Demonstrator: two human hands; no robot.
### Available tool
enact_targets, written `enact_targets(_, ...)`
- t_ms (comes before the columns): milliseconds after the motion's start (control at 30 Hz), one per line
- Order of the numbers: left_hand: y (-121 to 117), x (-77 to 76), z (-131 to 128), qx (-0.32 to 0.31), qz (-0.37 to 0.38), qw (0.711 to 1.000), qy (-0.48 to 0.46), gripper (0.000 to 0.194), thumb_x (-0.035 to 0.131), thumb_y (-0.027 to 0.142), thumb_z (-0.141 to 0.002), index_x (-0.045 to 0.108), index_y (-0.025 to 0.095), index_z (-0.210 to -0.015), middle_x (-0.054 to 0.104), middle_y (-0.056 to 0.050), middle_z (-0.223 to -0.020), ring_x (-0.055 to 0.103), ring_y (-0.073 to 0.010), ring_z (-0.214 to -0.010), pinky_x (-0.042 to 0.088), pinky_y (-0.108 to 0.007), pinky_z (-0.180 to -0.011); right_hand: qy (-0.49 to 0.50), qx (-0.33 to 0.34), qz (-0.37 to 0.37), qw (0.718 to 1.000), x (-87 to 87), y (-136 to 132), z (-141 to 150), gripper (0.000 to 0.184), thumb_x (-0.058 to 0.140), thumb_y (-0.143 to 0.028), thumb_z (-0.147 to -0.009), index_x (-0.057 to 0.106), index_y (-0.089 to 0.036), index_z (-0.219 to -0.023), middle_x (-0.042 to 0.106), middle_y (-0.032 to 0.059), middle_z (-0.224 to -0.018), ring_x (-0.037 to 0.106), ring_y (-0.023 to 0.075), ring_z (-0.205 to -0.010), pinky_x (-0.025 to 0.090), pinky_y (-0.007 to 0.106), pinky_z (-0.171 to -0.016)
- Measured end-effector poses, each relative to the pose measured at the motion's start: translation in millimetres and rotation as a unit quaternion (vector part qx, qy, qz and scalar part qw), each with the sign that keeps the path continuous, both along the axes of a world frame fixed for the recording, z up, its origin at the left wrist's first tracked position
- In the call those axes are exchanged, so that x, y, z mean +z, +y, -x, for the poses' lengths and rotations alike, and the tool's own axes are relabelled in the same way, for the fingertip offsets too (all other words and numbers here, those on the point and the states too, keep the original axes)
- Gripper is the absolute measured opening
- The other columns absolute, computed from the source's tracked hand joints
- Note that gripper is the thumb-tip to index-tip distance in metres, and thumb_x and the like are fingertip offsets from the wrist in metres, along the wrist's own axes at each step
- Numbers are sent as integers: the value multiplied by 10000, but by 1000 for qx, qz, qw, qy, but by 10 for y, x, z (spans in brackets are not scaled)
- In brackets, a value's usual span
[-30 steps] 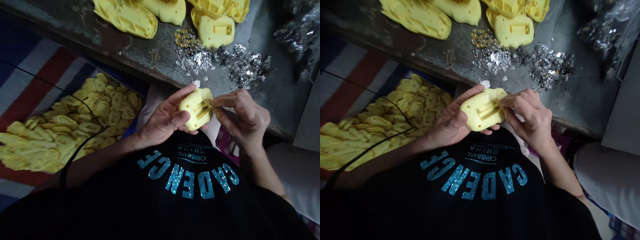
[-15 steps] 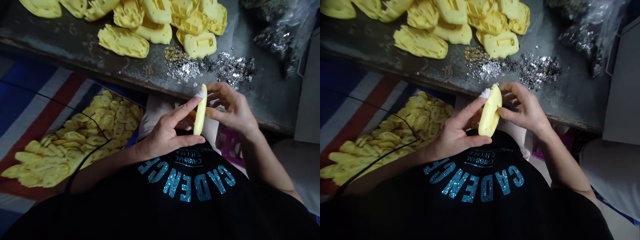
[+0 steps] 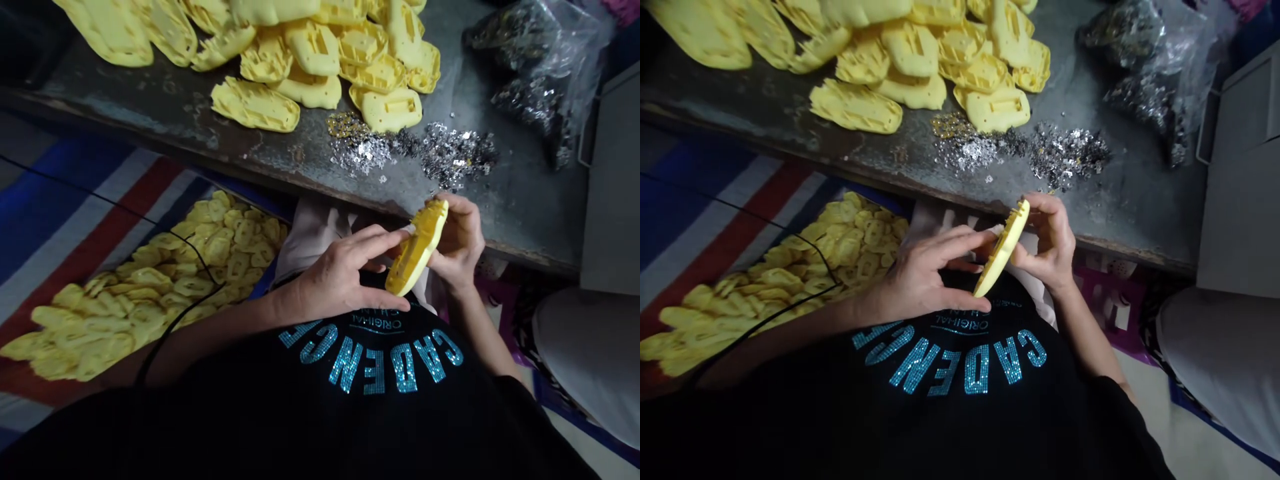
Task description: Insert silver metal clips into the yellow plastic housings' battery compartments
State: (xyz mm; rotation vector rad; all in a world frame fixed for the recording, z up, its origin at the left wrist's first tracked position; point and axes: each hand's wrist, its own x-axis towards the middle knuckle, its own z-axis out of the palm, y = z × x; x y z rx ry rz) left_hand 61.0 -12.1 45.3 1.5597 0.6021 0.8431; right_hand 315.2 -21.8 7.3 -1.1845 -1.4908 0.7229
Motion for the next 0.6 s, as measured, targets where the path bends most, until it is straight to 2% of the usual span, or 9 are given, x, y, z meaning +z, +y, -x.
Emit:
enact_targets(100,22,8,-12,-3,-22,1000,-11,791,1050,438,-870,769,256,-1587,773,-101,-1363,820,-255,-1205,787,-339,-966,-32,-2,-2,999,-45,4,-34,657,809,-758,-942,600,-456,-1487,662,88,-1382,720,346,-1164,701,555,-966)
enact_targets(233,55,-13,13,26,-21,999,-22,723,1092,453,-807,842,199,-1436,824,-120,-1299,832,-254,-1149,782,-352,-954,0,7,-43,999,-70,41,30,645,860,-687,-938,629,-465,-1498,648,61,-1378,717,319,-1177,708,505,-934)
enact_targets(300,77,-32,68,40,21,999,-22,689,1115,428,-769,864,191,-1365,837,-121,-1267,842,-262,-1136,776,-370,-980,12,12,-41,999,-62,80,107,651,901,-623,-937,640,-437,-1503,654,57,-1367,726,291,-1136,704,473,-905)
enact_targets(367,95,-65,182,48,106,993,-17,631,1108,387,-775,867,206,-1330,838,-115,-1276,853,-272,-1142,764,-396,-1035,2,39,-4,999,-33,173,169,643,917,-558,-955,636,-412,-1515,679,58,-1376,744,261,-1081,694,441,-881)
enact_targets(433,90,-134,385,68,197,978,3,571,1080,362,-805,844,224,-1306,839,-107,-1309,861,-277,-1152,753,-405,-1055,-38,104,40,993,23,356,172,588,915,-526,-975,667,-380,-1488,737,63,-1362,767,251,-1061,682,424,-876)
enact_targets(500,47,-257,701,140,235,962,24,612,1092,355,-770,781,238,-1284,853,-94,-1281,864,-285,-1130,754,-396,-997,-116,150,55,980,98,649,92,457,880,-532,-1004,738,-332,-1390,803,72,-1297,784,272,-1086,670,438,-907)
enact_targets(533,11,-340,900,192,229,953,43,702,1121,330,-708,743,252,-1295,856,-86,-1277,860,-299,-1141,752,-398,-977,-167,143,54,974,135,833,25,374,842,-533,-1030,772,-313,-1324,823,77,-1258,784,286,-1107,661,455,-939)
enact_targets(600,-82,-531,1356,270,194,936,114,798,1136,278,-656,713,281,-1331,853,-58,-1278,841,-316,-1185,734,-388,-964,-295,61,53,952,187,1249,-136,300,751,-495,-1081,803,-265,-1267,832,116,-1240,770,312,-1149,632,502,-1039)
